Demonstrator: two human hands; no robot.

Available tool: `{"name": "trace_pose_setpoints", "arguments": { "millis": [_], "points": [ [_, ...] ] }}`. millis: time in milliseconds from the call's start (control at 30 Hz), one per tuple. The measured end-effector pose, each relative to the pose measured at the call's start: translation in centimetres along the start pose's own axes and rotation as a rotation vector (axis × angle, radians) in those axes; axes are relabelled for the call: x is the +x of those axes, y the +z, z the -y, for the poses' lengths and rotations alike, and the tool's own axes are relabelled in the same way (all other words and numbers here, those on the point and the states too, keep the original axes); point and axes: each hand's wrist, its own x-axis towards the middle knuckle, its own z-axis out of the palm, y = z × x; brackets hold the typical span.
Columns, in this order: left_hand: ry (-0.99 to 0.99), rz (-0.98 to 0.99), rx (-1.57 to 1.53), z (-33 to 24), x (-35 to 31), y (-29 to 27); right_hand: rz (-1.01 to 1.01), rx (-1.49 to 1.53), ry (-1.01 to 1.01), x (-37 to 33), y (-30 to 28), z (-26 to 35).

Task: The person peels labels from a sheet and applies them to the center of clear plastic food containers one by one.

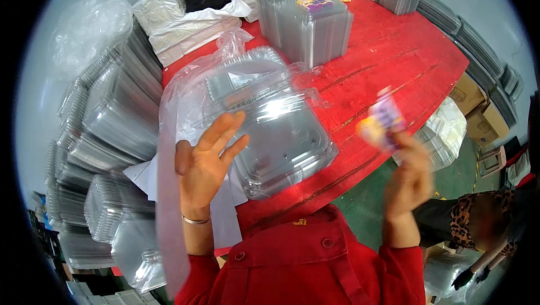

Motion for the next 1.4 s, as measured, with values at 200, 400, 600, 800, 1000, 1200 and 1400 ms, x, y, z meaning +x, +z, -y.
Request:
{"name": "trace_pose_setpoints", "arguments": {
  "millis": [200,400,600,800,1000,1200,1400],
  "points": [
    [-0.067,0.111,-0.187,0.2,1.2,-1.1,0.313,0.018,-0.041,-5.4,7.3,0.8],
    [-0.063,0.139,-0.067,-0.3,0.6,-1.4,0.319,-0.036,-0.107,-4.9,11.5,1.6],
    [-0.062,0.136,-0.075,0.1,0.7,-1.2,0.344,-0.182,-0.092,-4.7,13.1,1.9],
    [-0.081,0.160,-0.031,-0.1,1.0,-1.2,0.346,-0.217,-0.069,-4.9,13.8,2.0],
    [-0.074,0.180,-0.013,0.1,1.0,-1.9,0.397,-0.261,-0.082,-4.9,14.0,2.3],
    [-0.082,0.171,0.014,0.1,1.0,-1.6,0.420,-0.283,-0.079,-4.7,14.1,2.6],
    [-0.069,0.193,0.037,0.1,0.9,-1.7,0.438,-0.313,-0.079,-4.9,14.4,2.7]
  ]
}}
